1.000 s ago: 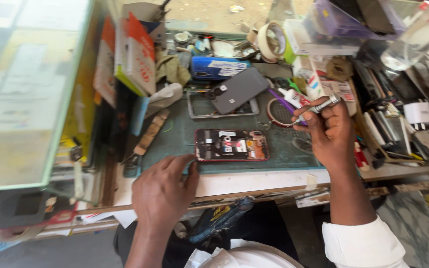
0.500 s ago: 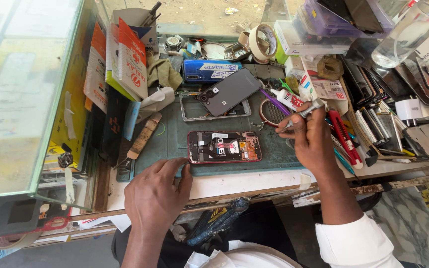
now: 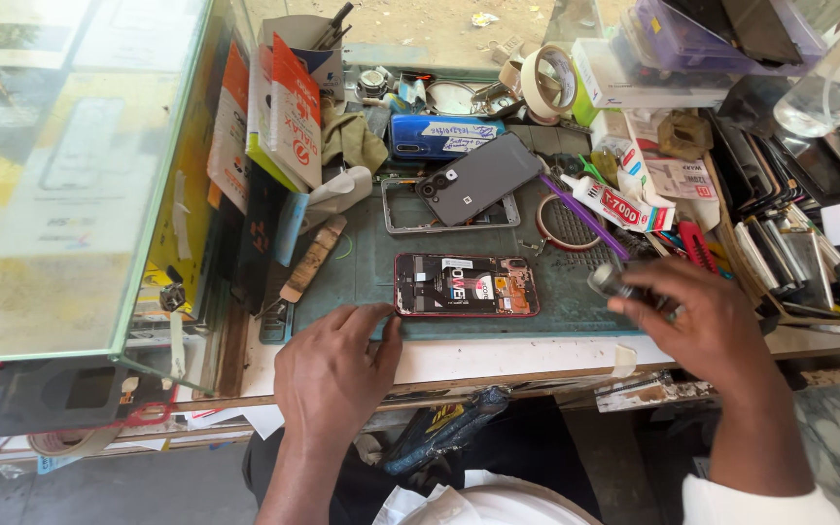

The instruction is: The person disassembles a red smartphone, removes the back cover, and uses a screwdriver and tweezers to remove screws and small internal components. The person then places the back cover aside and continues to manipulate the phone's internal parts.

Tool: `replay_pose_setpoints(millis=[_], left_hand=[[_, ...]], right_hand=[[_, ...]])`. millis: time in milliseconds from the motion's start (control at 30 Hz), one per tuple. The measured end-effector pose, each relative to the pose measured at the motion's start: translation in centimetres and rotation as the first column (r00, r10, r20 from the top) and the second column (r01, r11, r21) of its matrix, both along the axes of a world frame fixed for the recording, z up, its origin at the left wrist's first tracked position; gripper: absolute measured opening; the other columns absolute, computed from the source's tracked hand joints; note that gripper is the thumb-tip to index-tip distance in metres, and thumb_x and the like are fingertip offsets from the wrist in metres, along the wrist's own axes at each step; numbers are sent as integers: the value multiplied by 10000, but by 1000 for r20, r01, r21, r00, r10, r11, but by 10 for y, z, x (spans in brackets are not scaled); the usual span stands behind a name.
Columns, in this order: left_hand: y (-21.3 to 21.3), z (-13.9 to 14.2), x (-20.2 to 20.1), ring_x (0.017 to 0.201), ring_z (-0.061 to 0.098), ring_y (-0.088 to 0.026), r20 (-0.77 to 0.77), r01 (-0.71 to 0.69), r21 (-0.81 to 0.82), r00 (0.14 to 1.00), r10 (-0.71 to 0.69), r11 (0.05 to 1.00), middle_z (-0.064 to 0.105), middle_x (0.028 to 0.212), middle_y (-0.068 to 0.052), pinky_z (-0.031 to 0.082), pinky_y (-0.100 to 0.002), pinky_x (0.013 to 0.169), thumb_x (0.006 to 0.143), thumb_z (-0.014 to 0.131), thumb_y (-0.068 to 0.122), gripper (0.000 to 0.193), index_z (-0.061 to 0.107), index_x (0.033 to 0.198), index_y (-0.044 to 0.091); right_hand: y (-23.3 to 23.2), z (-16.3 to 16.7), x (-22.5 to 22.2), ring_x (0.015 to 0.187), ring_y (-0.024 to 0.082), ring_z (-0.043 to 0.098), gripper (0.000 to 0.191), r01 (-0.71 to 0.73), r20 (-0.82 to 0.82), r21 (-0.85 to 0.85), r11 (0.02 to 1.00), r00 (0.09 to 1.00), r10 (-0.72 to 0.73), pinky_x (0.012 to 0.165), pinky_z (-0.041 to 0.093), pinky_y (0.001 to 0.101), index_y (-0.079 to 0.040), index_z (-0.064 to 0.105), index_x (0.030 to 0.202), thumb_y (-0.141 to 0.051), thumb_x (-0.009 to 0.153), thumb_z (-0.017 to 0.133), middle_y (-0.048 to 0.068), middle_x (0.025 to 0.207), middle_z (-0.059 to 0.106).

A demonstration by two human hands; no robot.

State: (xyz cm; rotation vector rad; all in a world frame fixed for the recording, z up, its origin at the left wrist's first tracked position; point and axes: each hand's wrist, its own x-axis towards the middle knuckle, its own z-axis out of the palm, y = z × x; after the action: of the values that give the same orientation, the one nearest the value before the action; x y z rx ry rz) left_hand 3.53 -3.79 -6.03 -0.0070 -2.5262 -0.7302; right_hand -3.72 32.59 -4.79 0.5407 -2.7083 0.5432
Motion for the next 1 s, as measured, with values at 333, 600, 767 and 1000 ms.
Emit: replay_pose_setpoints(millis=[333,600,767,1000], left_hand=[[4,-3,-1,639,698,-248,-13,-10,-28,1000,10,1000,740,768,-29,534,-389,571,861,753,262,126,799,916,158],[8,-5,-2,602,684,-229,8,-27,-37,1000,27,999,729,740,-22,524,-383,553,860,760,280,142,804,924,161],[9,-6,-1,613,684,-232,-18,-30,-47,999,29,998,727,742,-24,524,-382,560,856,762,281,149,805,933,161],[11,-6,-1,630,684,-234,-12,-31,-58,999,31,998,734,760,-24,525,-382,569,857,765,286,151,803,931,160]], right_hand=[[-2,6,8,891,230,687,362,-161,101,16,987,982,158,778,546,392,-149,779,1126,-241,776,801,62,973,713],[10,-5,8,997,242,686,350,-125,54,-7,992,991,125,850,553,400,-166,779,1127,-259,790,799,75,1072,716],[24,0,11,980,252,708,305,78,31,-37,996,997,-76,874,558,401,-177,774,1155,-250,859,771,65,1046,740],[41,-4,12,909,303,678,281,160,11,49,986,987,-160,828,539,427,-133,764,1108,-228,846,794,94,978,712]])
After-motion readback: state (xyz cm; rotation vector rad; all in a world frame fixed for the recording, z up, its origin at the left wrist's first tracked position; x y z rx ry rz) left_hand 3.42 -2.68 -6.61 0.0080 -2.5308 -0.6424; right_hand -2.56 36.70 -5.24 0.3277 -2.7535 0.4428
